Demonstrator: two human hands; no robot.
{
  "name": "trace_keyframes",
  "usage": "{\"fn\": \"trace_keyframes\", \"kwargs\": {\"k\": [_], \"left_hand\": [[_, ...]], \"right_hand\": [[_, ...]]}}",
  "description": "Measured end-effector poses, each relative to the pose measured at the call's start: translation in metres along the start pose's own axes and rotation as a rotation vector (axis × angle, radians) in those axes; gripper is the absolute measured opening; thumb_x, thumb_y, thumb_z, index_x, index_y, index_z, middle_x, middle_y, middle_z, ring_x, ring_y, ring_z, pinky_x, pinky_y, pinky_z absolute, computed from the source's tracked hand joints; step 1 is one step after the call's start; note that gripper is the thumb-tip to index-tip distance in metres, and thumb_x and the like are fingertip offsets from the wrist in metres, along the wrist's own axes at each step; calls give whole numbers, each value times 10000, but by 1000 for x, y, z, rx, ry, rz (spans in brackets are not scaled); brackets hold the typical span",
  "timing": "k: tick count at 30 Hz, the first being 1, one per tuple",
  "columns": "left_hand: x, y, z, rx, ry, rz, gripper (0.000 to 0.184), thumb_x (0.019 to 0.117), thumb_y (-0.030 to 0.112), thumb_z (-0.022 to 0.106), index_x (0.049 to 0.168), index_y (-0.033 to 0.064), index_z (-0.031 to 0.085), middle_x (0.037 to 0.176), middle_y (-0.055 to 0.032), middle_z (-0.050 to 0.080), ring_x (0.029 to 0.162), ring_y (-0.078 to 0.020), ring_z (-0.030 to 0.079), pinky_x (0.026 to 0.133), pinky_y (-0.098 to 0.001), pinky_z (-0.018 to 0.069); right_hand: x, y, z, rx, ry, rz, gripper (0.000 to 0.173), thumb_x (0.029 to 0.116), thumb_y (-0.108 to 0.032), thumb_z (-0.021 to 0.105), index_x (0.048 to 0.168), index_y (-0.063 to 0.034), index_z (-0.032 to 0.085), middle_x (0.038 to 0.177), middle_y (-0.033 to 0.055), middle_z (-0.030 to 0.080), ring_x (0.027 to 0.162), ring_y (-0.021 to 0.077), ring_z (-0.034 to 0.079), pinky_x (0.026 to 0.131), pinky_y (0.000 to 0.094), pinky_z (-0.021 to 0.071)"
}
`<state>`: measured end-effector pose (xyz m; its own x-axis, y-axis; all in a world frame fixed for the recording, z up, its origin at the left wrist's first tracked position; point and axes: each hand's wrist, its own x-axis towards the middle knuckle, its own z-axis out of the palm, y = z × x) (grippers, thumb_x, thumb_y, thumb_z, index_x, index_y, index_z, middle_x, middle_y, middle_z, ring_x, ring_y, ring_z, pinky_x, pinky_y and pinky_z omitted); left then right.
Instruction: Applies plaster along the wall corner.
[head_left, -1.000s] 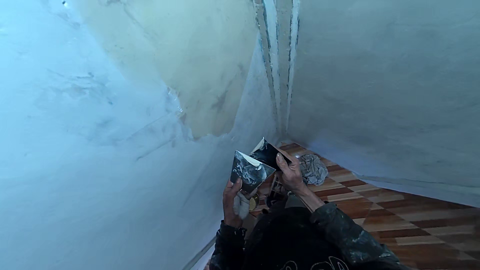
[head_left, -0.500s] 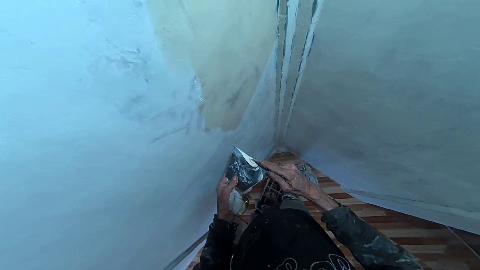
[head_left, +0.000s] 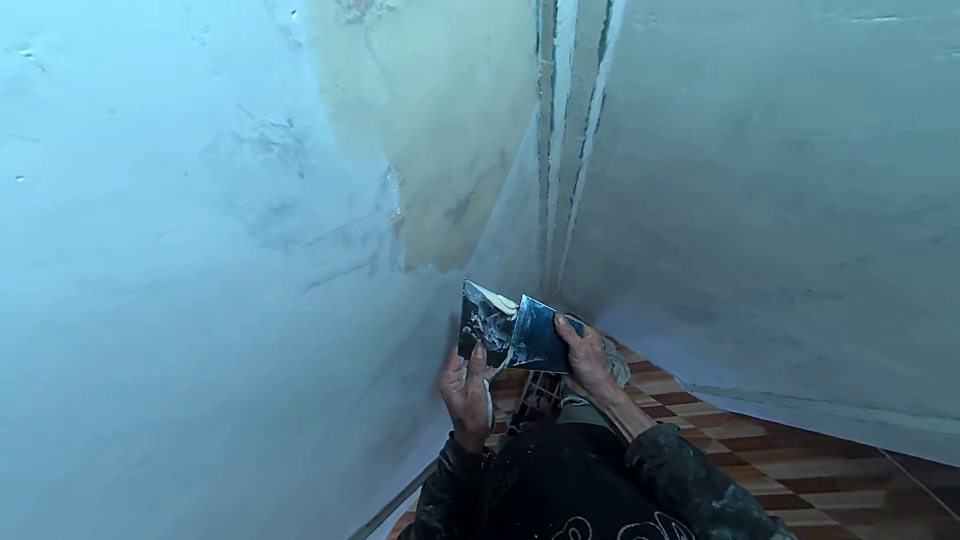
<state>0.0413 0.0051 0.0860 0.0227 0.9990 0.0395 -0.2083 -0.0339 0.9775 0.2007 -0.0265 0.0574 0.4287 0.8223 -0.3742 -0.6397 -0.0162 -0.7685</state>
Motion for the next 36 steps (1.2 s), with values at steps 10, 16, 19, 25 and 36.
{"fn": "trace_keyframes", "kwargs": {"k": [10, 16, 19, 25, 36], "left_hand": [[-1, 13, -15, 691, -352, 254, 303, 958, 4, 536, 1201, -82, 695, 1062, -144, 761, 979, -100, 731, 923, -267, 573], [-1, 11, -61, 1034, -271, 163, 303, 965, 90, 540, 1186, 0, 727, 998, -123, 769, 906, -187, 750, 850, -400, 606], [-1, 17, -96, 1068, -201, 167, 288, 955, 74, 556, 1159, -36, 727, 1014, -153, 763, 929, -197, 748, 875, -399, 598], [0, 34, -163, 1174, -196, 333, 297, 973, 139, 552, 1075, -65, 742, 955, -146, 766, 874, -70, 734, 843, -230, 580], [21, 38, -199, 1194, -129, 548, 324, 1008, 187, 574, 1026, -96, 731, 921, -144, 753, 863, 38, 689, 848, -124, 530]], "right_hand": [[15, -10, 18, 120, -13, -9, 258, 1080, -154, 433, 1030, 20, 617, 833, 123, 728, 751, 192, 737, 717, 363, 643], [63, -39, 16, 236, -73, -56, 243, 1076, -240, 496, 1133, -42, 625, 951, 110, 724, 850, 196, 722, 767, 390, 625], [102, -61, 4, -74, -93, -262, 287, 1009, -297, 628, 1246, -135, 628, 1064, 33, 723, 918, 138, 709, 805, 351, 615], [224, -97, 31, -581, 104, -957, 262, 1013, -134, 578, 1176, 19, 715, 1032, 141, 748, 916, 144, 721, 878, 341, 582], [258, -99, 82, -607, 390, -1286, 241, 986, -17, 580, 1154, 14, 750, 1072, 164, 751, 996, 233, 731, 884, 350, 583]]}}
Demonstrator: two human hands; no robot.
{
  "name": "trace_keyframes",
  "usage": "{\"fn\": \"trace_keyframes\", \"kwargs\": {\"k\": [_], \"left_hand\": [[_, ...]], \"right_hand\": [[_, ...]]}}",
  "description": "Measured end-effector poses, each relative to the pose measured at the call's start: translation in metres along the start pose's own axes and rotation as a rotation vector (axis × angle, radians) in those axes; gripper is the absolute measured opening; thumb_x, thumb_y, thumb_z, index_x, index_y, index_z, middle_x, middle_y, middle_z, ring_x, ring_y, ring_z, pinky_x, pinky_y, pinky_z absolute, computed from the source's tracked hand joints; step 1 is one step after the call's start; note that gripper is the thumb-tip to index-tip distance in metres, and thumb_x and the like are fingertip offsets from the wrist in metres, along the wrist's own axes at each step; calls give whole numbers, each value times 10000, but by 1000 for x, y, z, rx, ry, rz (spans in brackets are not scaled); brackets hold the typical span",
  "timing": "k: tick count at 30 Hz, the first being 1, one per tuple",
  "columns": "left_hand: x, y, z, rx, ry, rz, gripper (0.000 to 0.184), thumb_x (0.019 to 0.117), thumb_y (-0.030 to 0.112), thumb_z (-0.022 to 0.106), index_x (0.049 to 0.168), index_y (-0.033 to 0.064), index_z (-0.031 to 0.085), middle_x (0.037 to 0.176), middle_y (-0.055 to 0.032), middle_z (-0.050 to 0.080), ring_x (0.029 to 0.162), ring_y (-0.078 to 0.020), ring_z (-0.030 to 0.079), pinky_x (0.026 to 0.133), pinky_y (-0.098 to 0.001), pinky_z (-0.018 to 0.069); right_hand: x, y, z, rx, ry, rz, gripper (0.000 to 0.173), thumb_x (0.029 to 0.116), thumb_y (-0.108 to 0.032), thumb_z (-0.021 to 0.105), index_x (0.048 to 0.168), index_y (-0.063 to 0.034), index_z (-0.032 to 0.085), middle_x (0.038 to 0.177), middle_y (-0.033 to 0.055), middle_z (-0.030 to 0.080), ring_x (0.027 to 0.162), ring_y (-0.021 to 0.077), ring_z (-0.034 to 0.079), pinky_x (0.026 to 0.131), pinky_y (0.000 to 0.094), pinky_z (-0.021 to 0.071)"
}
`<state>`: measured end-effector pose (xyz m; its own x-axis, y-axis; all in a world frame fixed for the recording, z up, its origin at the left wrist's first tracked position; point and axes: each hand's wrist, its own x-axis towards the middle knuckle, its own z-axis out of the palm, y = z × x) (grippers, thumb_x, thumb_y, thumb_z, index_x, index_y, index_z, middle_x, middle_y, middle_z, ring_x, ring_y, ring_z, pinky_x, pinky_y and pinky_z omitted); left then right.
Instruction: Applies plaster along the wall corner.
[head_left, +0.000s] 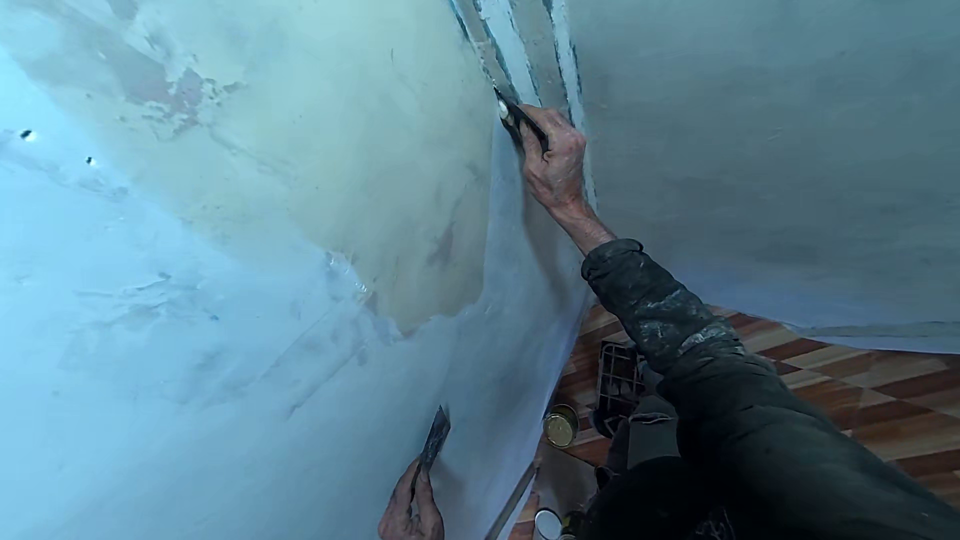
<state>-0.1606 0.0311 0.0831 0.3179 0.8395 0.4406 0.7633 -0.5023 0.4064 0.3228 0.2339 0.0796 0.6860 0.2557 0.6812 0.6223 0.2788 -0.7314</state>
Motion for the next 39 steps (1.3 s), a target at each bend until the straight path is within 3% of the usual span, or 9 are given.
{"fn": "trace_keyframes", "kwargs": {"k": [6, 10, 14, 17, 22, 26, 35, 39], "left_hand": [[4, -5, 9, -13, 21, -31, 339, 1003, 184, 571, 992, -120, 720, 878, -141, 746, 837, 41, 687, 833, -134, 540], [3, -7, 9, -6, 16, -37, 361, 1007, 208, 574, 974, -120, 722, 846, -140, 739, 803, 43, 680, 803, -128, 539], [2, -7, 8, -26, 4, -46, 353, 1017, 205, 574, 988, -114, 722, 877, -122, 749, 835, 57, 683, 829, -128, 542], [4, -6, 9, -13, 0, -50, 369, 1021, 213, 573, 993, -126, 718, 878, -141, 748, 840, 44, 690, 835, -137, 545], [5, -4, 10, -1, -4, -48, 365, 1021, 196, 562, 989, -134, 715, 872, -149, 744, 844, 47, 685, 833, -129, 535], [4, -6, 9, -3, -10, -52, 356, 1022, 185, 561, 996, -137, 710, 882, -150, 747, 855, 33, 696, 843, -145, 546], [8, 2, 8, -7, -24, -78, 335, 1016, 160, 570, 1004, -148, 702, 889, -146, 744, 870, 53, 684, 849, -133, 537], [8, 3, 7, -18, -23, -84, 329, 1012, 154, 570, 997, -145, 706, 870, -141, 743, 845, 51, 689, 835, -134, 544]], "right_hand": [[-7, -4, 16, 2, 109, -44, 262, 957, 40, 581, 1164, 51, 741, 1113, 187, 757, 1040, 265, 742, 940, 345, 580], [-12, -7, 19, 14, 42, 2, 311, 965, 21, 580, 1243, 23, 721, 1182, 166, 750, 1055, 268, 747, 942, 372, 583], [-7, -9, 8, 93, -101, 103, 345, 988, -20, 559, 1307, -4, 690, 1228, 139, 738, 1081, 205, 736, 959, 344, 563], [-2, -9, 3, 110, -144, 110, 345, 986, -32, 567, 1307, -13, 693, 1187, 133, 753, 1035, 193, 742, 932, 346, 564], [-5, -6, -3, 126, -207, 88, 339, 991, -29, 565, 1303, -24, 698, 1233, 121, 738, 1096, 170, 726, 977, 324, 551], [-24, -1, -7, 211, -228, 46, 314, 994, -11, 576, 1283, 16, 696, 1292, 144, 707, 1226, 189, 676, 1085, 338, 521], [-80, -2, -22, 243, -325, -60, 308, 955, 39, 583, 1236, 60, 707, 1288, 200, 697, 1249, 270, 663, 1106, 385, 512], [-123, -31, -56, 112, -418, -49, 372, 946, 37, 625, 1315, 78, 644, 1396, 195, 632, 1356, 262, 577, 1173, 350, 427]]}}
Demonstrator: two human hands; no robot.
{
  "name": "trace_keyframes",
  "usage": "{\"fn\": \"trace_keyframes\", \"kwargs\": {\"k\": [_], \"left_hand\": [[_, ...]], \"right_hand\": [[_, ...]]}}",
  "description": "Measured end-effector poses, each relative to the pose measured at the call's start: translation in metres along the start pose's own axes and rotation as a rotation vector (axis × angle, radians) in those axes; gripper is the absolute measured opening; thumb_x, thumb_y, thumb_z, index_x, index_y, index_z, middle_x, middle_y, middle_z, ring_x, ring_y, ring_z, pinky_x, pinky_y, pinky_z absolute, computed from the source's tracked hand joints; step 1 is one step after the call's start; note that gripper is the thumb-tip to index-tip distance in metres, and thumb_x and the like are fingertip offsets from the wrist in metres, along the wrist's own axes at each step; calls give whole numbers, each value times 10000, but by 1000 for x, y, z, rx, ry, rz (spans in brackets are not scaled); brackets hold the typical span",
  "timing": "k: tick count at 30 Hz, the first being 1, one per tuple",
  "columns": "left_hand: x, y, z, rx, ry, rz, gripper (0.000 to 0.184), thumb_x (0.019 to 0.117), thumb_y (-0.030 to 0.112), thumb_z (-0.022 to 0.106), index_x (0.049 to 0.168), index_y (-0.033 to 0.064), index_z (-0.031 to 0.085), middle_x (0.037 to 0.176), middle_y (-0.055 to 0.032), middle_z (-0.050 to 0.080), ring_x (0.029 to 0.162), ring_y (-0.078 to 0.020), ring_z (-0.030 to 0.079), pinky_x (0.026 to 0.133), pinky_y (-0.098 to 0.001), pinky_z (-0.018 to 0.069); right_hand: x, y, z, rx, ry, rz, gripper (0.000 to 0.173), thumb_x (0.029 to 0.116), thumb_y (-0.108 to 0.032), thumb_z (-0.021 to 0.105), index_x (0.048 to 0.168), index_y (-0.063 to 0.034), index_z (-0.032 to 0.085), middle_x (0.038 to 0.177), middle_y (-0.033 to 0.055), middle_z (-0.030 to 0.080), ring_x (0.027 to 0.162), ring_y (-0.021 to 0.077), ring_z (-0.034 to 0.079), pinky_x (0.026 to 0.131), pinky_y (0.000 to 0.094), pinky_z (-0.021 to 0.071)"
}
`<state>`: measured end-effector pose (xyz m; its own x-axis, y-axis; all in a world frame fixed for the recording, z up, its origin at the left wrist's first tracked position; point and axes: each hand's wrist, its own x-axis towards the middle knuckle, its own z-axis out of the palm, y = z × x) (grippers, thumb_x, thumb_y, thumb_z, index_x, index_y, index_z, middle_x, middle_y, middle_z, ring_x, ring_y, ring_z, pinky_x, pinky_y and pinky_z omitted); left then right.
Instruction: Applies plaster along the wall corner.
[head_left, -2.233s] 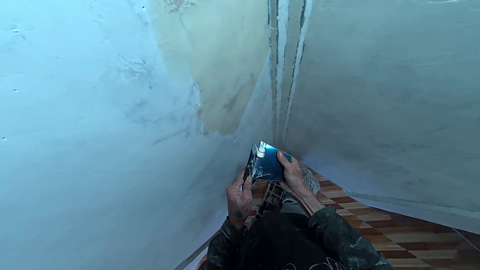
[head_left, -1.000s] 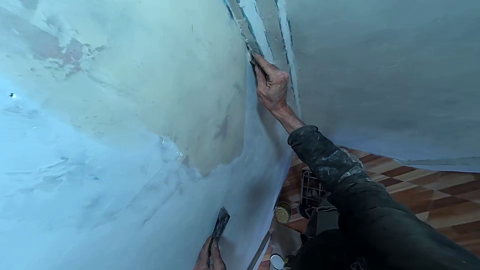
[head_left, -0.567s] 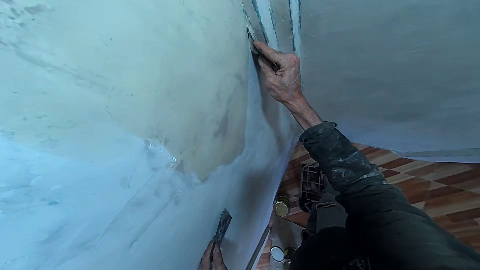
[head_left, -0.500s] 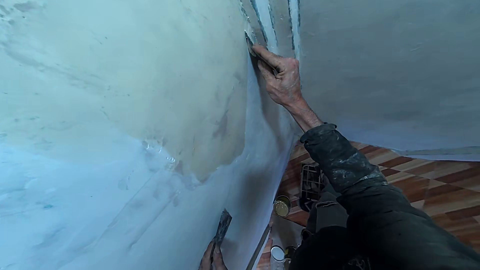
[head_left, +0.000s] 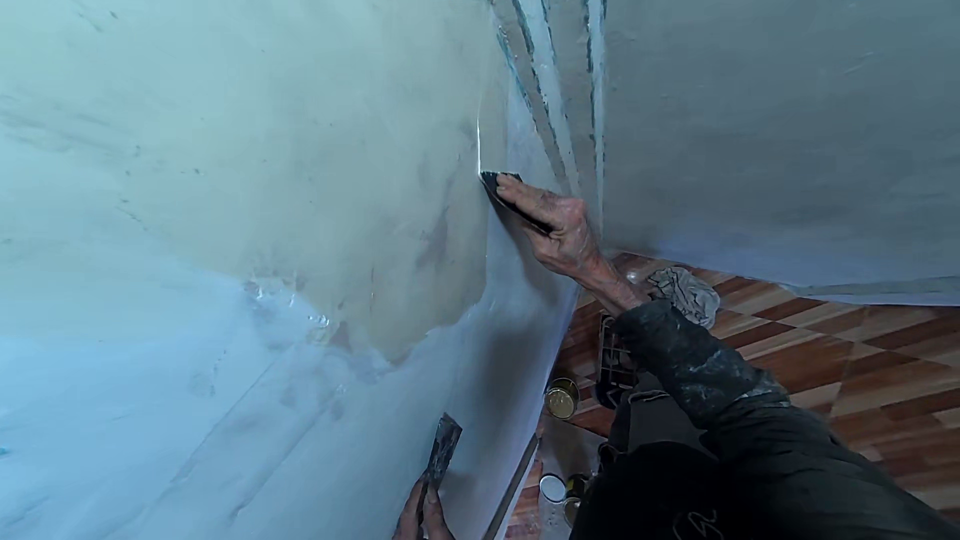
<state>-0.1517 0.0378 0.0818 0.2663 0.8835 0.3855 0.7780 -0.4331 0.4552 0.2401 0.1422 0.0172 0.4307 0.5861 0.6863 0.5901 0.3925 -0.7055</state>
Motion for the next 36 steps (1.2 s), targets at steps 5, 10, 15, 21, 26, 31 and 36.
{"fn": "trace_keyframes", "kwargs": {"k": [5, 10, 15, 21, 26, 31, 36], "left_hand": [[0, 0, -1, -6, -16, -16, 345, 1021, 171, 568, 1008, -147, 702, 890, -132, 746, 859, 60, 685, 843, -133, 541], [1, -1, -2, -26, -19, -8, 336, 1030, 181, 564, 1022, -123, 706, 909, -94, 752, 882, 72, 681, 853, -137, 547], [1, -1, -2, -31, -11, 11, 318, 1033, 196, 570, 1033, -87, 716, 928, -45, 758, 905, 88, 675, 857, -130, 545], [-1, -6, 0, -8, 18, 30, 329, 1028, 202, 577, 1036, -99, 711, 906, -51, 754, 874, 86, 676, 841, -133, 551], [-2, -8, -1, -23, 5, 14, 305, 1010, 158, 588, 1024, -125, 700, 905, -76, 752, 869, 70, 682, 838, -149, 562], [-4, -8, 0, -37, 16, -7, 277, 992, 138, 602, 1020, -117, 707, 902, -81, 752, 859, 65, 686, 837, -145, 560], [-3, -10, 1, -26, 25, -5, 292, 993, 156, 599, 1006, -109, 719, 879, -101, 753, 831, 56, 691, 821, -146, 562]], "right_hand": [[-26, 1, 23, 86, -34, -19, 395, 893, 68, 572, 1276, 89, 667, 1395, 229, 623, 1379, 324, 550, 1195, 407, 410], [-60, 6, 57, 130, 37, -75, 319, 878, 22, 586, 1152, 55, 747, 1260, 219, 706, 1258, 321, 651, 1119, 433, 497], [-96, -2, 75, 112, 30, -73, 339, 856, 34, 605, 1160, 16, 753, 1272, 195, 708, 1269, 309, 646, 1124, 451, 492], [-142, -10, 85, 153, -76, -67, 445, 837, 73, 560, 1224, -54, 739, 1295, 145, 709, 1284, 274, 638, 1148, 452, 467], [-122, -4, 31, 230, -157, 80, 318, 968, 5, 518, 1191, -3, 745, 1223, 134, 742, 1186, 240, 700, 1069, 413, 542], [16, -5, -41, 74, 88, 236, 331, 1004, -12, 565, 1318, 29, 661, 1139, 198, 735, 938, 236, 734, 852, 358, 585], [120, 23, -37, 77, 212, 167, 334, 1004, -37, 527, 1289, -12, 699, 1122, 147, 760, 975, 179, 739, 897, 343, 577]]}}
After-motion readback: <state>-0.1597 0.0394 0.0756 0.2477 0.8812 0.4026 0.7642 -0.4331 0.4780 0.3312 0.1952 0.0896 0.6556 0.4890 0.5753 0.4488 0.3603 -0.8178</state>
